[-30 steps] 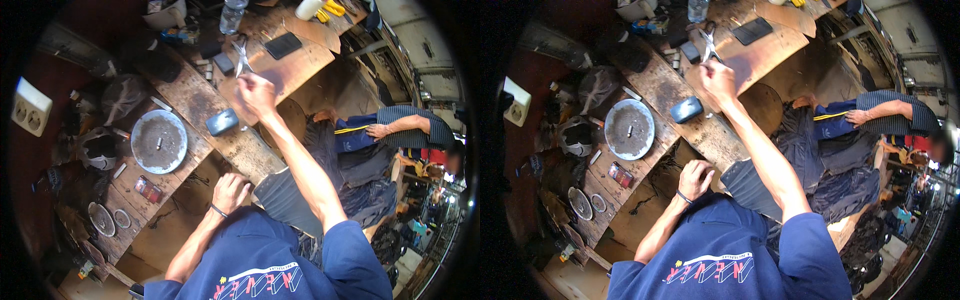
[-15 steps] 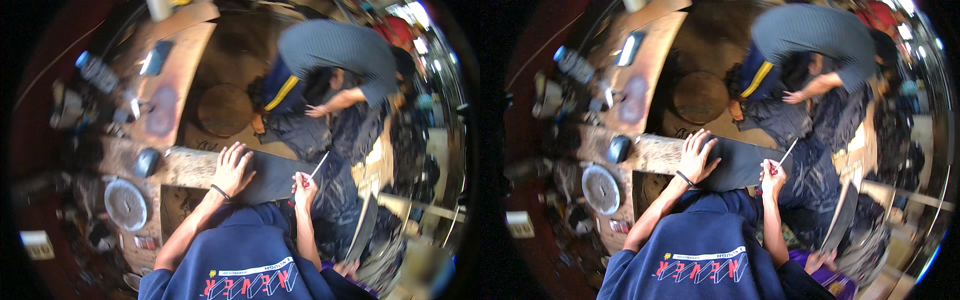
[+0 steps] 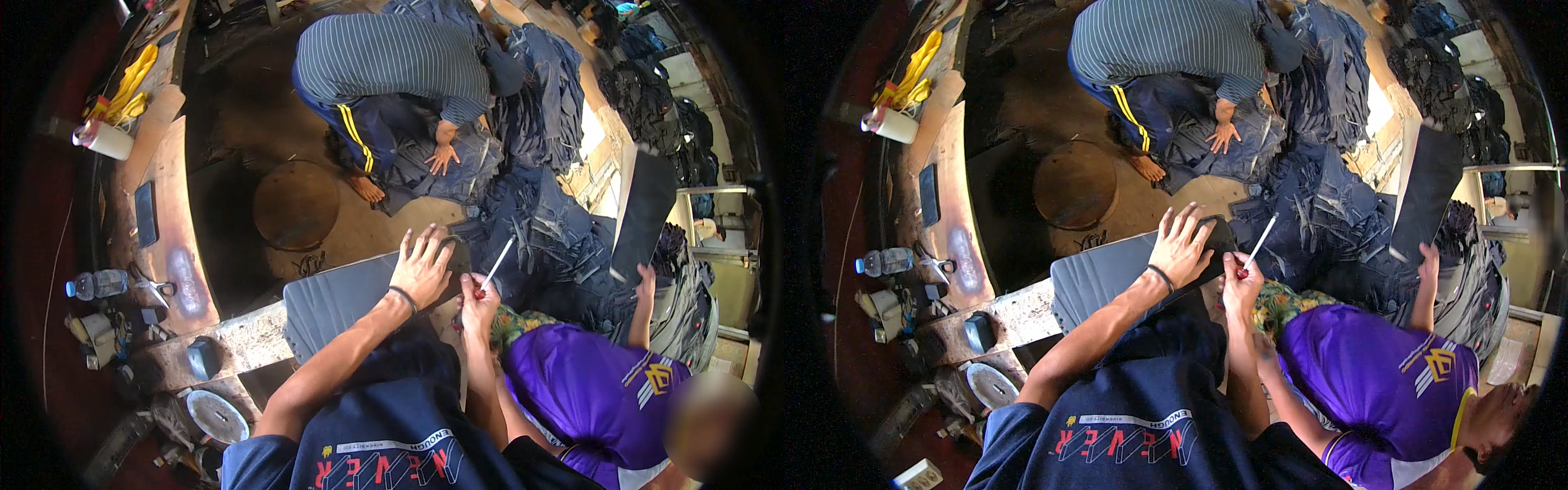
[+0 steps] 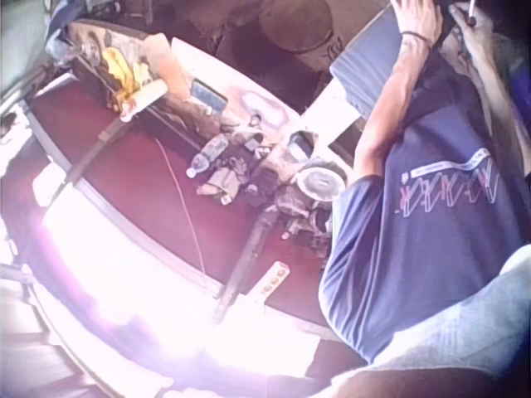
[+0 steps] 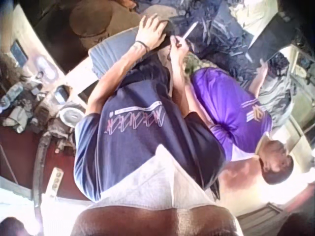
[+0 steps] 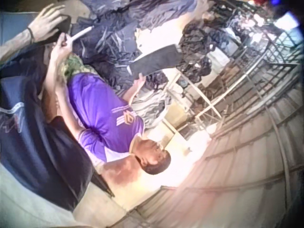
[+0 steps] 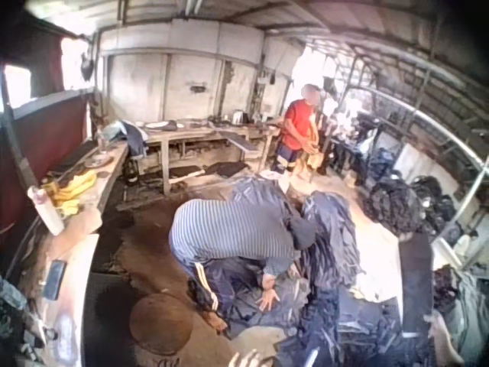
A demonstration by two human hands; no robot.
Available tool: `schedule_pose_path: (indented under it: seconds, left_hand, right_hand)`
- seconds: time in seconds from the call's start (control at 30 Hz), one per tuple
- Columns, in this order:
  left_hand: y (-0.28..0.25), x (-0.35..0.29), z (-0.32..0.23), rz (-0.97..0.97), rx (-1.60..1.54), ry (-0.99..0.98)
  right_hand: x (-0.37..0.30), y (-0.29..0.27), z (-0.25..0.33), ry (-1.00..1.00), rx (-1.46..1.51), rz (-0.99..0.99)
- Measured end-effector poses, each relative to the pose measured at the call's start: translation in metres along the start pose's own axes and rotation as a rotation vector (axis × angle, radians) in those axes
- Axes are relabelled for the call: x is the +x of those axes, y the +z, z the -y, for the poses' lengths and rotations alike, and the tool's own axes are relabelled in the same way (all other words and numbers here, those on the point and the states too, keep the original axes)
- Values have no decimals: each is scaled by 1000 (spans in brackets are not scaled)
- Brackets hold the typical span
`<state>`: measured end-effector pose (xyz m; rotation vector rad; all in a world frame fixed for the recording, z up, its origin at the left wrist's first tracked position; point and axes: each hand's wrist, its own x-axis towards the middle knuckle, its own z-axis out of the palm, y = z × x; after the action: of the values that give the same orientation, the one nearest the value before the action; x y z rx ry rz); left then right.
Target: The person uses scissors to trim the edges of a dark fabric piece placed on a template on a wooden workbench. They repeatedly adjust the fabric and cut along the template's outline, then set the trimmed piece aside and pick up another piece to continue cutting.
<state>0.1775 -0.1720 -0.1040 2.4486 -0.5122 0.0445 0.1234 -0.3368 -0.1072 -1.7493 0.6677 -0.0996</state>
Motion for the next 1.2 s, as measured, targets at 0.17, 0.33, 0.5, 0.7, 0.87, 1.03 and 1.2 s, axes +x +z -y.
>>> schedule_pose_path:
  seconds: [0.17,0.33,0.5,0.7,0.87,1.03,1.2]
  left_hand:
    - [19,-16,-3,0,-15,0]
    - [30,-17,-2,-61,-55,-33]
    - [34,-17,-2,-92,-76,-76]
    - [37,-16,-5,-78,-63,-124]
    - [43,-13,-7,-139,-76,-174]
    - [46,-15,-5,-145,-65,-167]
    - [47,-15,-6,-185,-73,-150]
  right_hand:
    - [2,4,-5,-2,-79,50]
    - [9,9,-8,-38,-94,67]
    - [8,9,-12,-23,-34,85]
    - [19,13,-22,-141,-245,99]
    - [31,9,-12,-17,-249,182]
    - [39,-6,12,122,-290,370]
    - [31,-51,62,27,-641,448]
